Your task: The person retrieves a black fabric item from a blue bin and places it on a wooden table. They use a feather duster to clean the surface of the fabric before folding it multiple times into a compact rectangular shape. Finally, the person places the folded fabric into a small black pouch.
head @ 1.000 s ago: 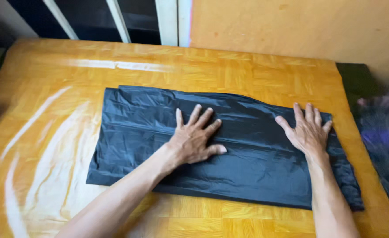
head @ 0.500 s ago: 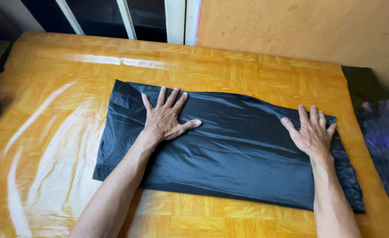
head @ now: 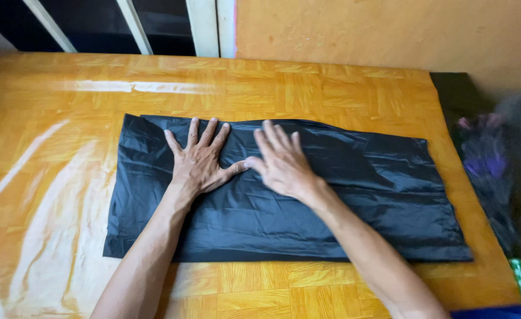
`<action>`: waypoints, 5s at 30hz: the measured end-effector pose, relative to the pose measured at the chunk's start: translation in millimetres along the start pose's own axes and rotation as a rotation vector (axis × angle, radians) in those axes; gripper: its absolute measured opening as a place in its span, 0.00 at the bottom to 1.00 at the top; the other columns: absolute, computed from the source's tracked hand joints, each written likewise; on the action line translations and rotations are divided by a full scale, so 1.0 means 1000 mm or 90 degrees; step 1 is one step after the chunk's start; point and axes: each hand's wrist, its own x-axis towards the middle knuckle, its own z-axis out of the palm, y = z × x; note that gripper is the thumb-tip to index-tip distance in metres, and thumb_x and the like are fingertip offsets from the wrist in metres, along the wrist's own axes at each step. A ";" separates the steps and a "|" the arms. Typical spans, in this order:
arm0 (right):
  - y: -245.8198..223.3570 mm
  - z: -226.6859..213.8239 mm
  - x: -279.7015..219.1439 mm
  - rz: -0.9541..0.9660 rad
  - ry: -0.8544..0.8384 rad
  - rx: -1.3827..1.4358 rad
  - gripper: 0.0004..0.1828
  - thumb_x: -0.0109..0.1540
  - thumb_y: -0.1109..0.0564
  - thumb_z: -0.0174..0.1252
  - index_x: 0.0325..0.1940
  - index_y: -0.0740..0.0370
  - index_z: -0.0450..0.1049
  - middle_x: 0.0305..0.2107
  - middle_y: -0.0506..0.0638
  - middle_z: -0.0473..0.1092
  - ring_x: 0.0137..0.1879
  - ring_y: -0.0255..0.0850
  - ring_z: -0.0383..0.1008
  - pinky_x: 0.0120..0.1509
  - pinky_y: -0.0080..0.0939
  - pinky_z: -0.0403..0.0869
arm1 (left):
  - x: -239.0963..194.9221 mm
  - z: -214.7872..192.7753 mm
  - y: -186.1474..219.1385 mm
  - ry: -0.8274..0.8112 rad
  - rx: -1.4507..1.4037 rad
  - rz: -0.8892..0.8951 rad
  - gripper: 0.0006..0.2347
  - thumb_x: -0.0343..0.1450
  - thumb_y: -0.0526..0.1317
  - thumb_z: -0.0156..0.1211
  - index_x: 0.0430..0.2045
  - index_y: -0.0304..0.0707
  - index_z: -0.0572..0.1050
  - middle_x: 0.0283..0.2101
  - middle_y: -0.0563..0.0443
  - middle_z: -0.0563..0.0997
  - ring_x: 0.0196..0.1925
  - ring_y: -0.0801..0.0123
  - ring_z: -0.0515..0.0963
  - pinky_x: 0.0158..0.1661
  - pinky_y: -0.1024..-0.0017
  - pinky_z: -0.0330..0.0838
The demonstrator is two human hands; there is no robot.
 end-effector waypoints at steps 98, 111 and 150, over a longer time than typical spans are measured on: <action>0.070 -0.040 -0.043 0.296 -0.140 -0.042 0.44 0.66 0.21 0.36 0.81 0.41 0.49 0.78 0.56 0.43 0.82 0.59 0.38 0.73 0.89 0.36 | -0.016 0.011 0.040 0.101 0.130 -0.060 0.42 0.69 0.76 0.35 0.74 0.50 0.56 0.77 0.44 0.56 0.80 0.42 0.44 0.65 0.21 0.28; 0.086 -0.020 -0.046 0.255 -0.066 -0.042 0.45 0.62 0.24 0.39 0.78 0.45 0.53 0.76 0.58 0.46 0.80 0.62 0.40 0.68 0.92 0.37 | -0.103 0.096 0.109 0.254 -0.057 0.118 0.38 0.71 0.72 0.27 0.73 0.52 0.55 0.78 0.46 0.51 0.80 0.47 0.41 0.66 0.24 0.29; 0.069 -0.046 -0.045 0.282 -0.155 -0.028 0.43 0.67 0.22 0.32 0.81 0.41 0.46 0.78 0.57 0.42 0.82 0.60 0.36 0.73 0.88 0.36 | -0.024 -0.009 -0.082 0.043 -0.068 -0.271 0.34 0.74 0.71 0.25 0.76 0.64 0.48 0.80 0.57 0.46 0.81 0.51 0.40 0.65 0.17 0.31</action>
